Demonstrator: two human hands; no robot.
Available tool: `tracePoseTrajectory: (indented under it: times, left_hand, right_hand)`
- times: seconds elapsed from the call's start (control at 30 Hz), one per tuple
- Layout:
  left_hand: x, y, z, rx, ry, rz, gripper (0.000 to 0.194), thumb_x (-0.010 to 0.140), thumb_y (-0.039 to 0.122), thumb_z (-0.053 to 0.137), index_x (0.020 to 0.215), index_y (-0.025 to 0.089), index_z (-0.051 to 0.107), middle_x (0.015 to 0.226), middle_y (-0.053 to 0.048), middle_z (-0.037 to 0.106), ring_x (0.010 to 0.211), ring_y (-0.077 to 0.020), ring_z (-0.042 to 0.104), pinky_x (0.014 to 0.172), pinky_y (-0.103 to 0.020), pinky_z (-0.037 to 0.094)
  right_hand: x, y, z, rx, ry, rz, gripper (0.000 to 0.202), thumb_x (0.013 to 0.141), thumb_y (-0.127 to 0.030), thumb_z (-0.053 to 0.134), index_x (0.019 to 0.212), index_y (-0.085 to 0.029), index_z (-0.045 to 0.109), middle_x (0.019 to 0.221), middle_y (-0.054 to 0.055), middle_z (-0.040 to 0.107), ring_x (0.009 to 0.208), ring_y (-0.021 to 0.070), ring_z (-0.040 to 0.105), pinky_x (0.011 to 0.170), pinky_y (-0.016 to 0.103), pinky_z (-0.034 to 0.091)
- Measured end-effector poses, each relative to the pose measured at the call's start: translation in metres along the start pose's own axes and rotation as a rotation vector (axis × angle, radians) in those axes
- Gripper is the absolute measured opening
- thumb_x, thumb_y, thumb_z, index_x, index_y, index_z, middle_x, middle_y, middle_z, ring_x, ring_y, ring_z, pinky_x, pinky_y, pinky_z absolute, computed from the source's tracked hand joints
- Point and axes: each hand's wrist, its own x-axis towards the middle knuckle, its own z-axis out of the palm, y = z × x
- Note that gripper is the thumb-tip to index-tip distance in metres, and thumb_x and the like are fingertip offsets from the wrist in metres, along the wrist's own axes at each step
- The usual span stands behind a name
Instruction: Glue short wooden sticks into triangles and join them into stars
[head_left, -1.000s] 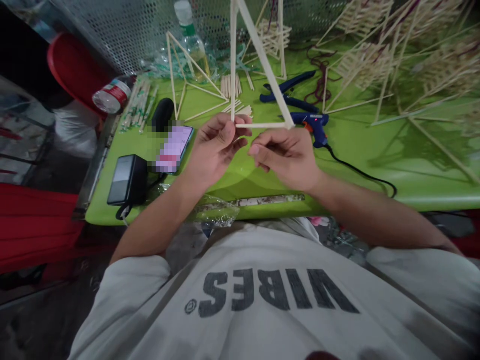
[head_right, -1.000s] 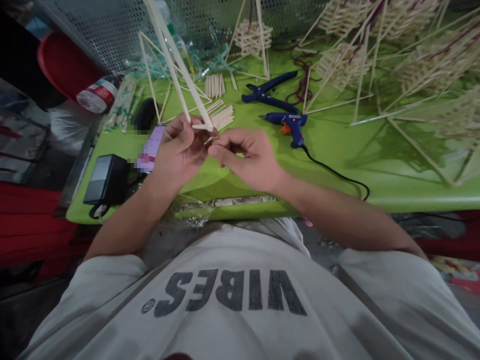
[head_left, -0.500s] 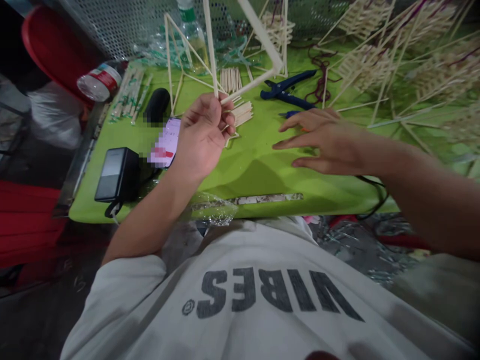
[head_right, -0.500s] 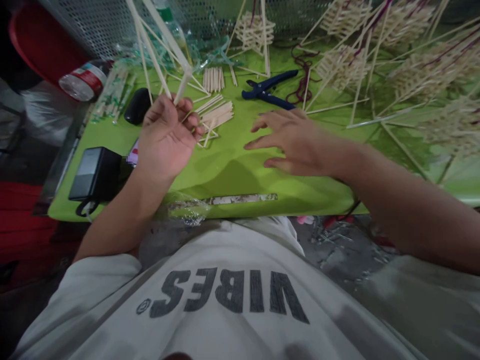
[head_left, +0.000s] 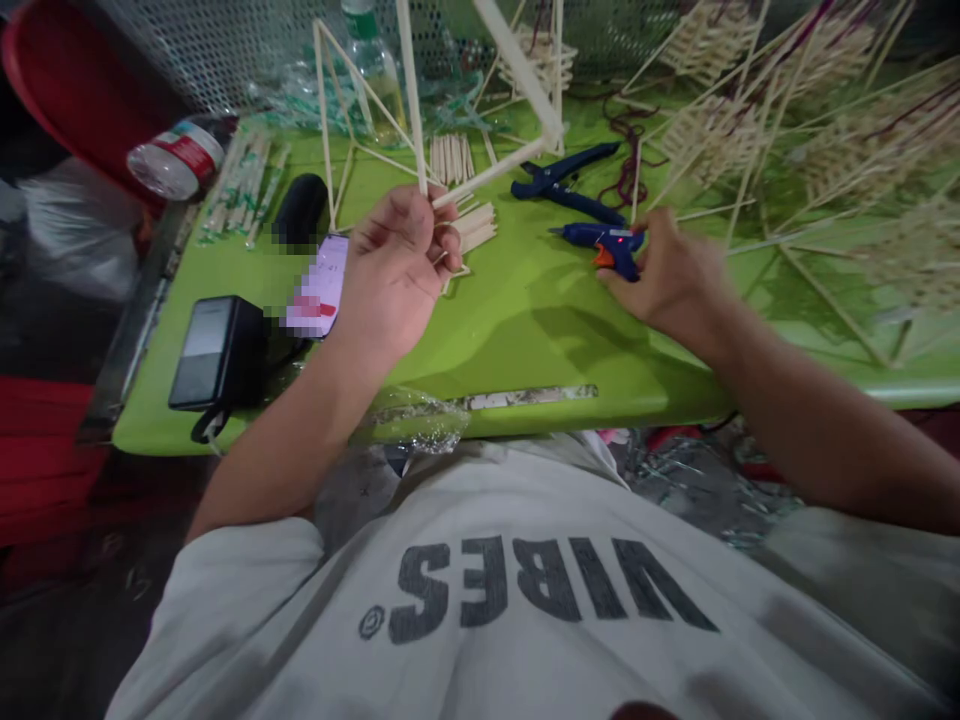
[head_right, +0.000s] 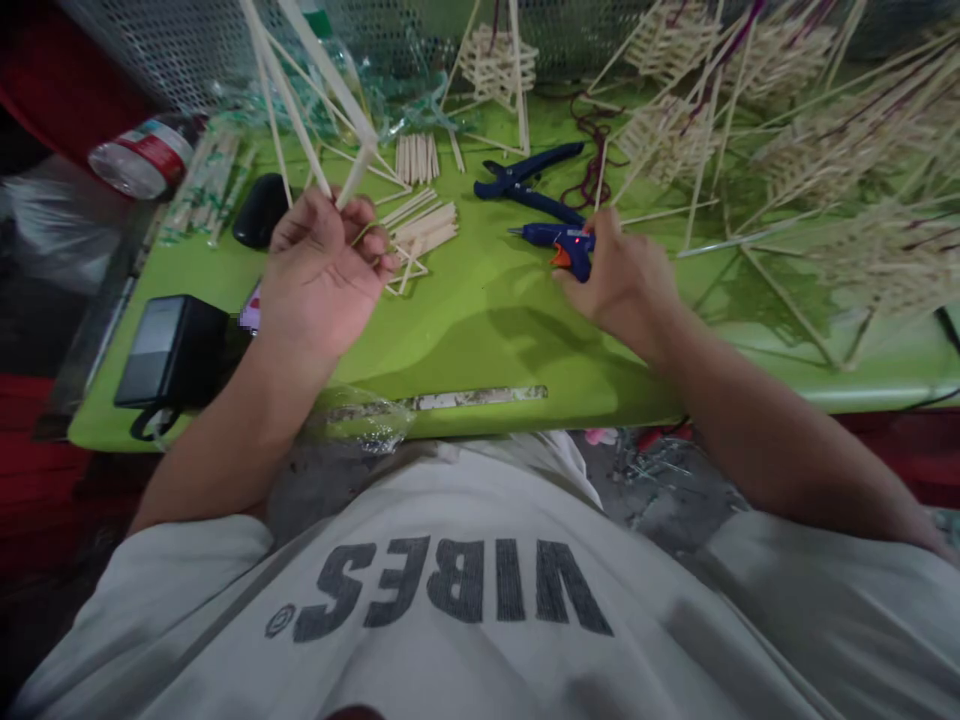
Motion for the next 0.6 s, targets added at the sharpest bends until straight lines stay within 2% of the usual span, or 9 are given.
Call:
tracePoseTrajectory:
  times: [0.07,0.13,0.2,0.27,0.33,0.47,0.53,0.6]
  left_hand:
    - [-0.002,0.002,0.002,-0.002,0.023,-0.014,0.025,0.109,0.05,0.093,0.094,0.032,0.084,0.107,-0.001,0.081,0.084,-0.0162,0.071,0.08,-0.03,0.062]
    - [-0.002,0.004,0.002,0.019,0.05,-0.031,0.026,0.111,0.048,0.091,0.092,0.032,0.083,0.11,-0.002,0.083,0.084,-0.0174,0.071,0.079,-0.031,0.063]
    - [-0.002,0.005,0.002,0.04,0.066,-0.034,0.026,0.11,0.046,0.091,0.09,0.032,0.081,0.112,-0.002,0.084,0.083,-0.0182,0.069,0.078,-0.03,0.063]
    - [-0.002,0.006,0.001,0.038,0.06,-0.019,0.024,0.108,0.043,0.094,0.09,0.033,0.081,0.113,-0.001,0.084,0.083,-0.018,0.068,0.077,-0.029,0.063]
    - [-0.003,0.007,0.001,0.019,0.051,-0.017,0.023,0.106,0.041,0.096,0.09,0.033,0.082,0.113,-0.001,0.083,0.083,-0.0174,0.068,0.078,-0.029,0.064]
    - [-0.004,0.009,0.003,-0.067,0.032,-0.027,0.022,0.112,0.036,0.091,0.091,0.031,0.085,0.108,-0.001,0.082,0.082,-0.0148,0.068,0.078,-0.027,0.062]
    - [-0.003,0.009,0.005,-0.114,0.008,-0.025,0.025,0.116,0.029,0.084,0.091,0.028,0.086,0.105,-0.001,0.08,0.08,-0.0122,0.066,0.077,-0.024,0.061]
    - [-0.002,0.008,0.005,-0.132,-0.012,-0.028,0.029,0.119,0.024,0.08,0.09,0.026,0.086,0.103,0.0,0.08,0.078,-0.0109,0.066,0.076,-0.023,0.06]
  right_hand:
    - [-0.001,-0.009,-0.006,-0.043,-0.058,0.09,0.043,0.092,-0.038,0.087,0.131,-0.031,0.068,0.093,0.002,0.073,0.084,0.031,0.063,0.091,0.048,0.056]
    - [-0.005,-0.016,-0.014,-0.024,-0.037,0.126,0.029,0.09,-0.03,0.083,0.11,-0.031,0.062,0.094,0.004,0.072,0.086,0.0293,0.063,0.09,0.046,0.053]
    - [-0.013,-0.016,-0.023,-0.018,0.009,0.147,0.03,0.089,-0.025,0.081,0.093,-0.031,0.052,0.09,0.004,0.068,0.082,0.0253,0.057,0.086,0.044,0.048]
    - [-0.026,-0.009,-0.031,-0.057,0.056,0.187,0.033,0.089,-0.023,0.079,0.085,-0.031,0.047,0.084,0.003,0.062,0.077,0.0227,0.051,0.084,0.044,0.045]
    - [-0.04,0.006,-0.038,-0.111,0.089,0.216,0.031,0.093,-0.027,0.076,0.085,-0.032,0.046,0.083,0.003,0.062,0.077,0.0236,0.052,0.086,0.046,0.048]
    - [-0.056,0.048,-0.048,-0.237,0.096,0.27,0.028,0.103,-0.048,0.063,0.089,-0.033,0.043,0.095,0.011,0.072,0.094,0.0351,0.069,0.097,0.058,0.057]
    - [-0.055,0.066,-0.049,-0.291,0.075,0.309,0.025,0.105,-0.052,0.058,0.091,-0.033,0.052,0.102,0.016,0.077,0.104,0.0413,0.075,0.098,0.065,0.059]
    - [-0.051,0.073,-0.05,-0.336,0.047,0.343,0.031,0.109,-0.057,0.053,0.102,-0.03,0.067,0.112,0.02,0.08,0.115,0.0475,0.077,0.099,0.074,0.06]
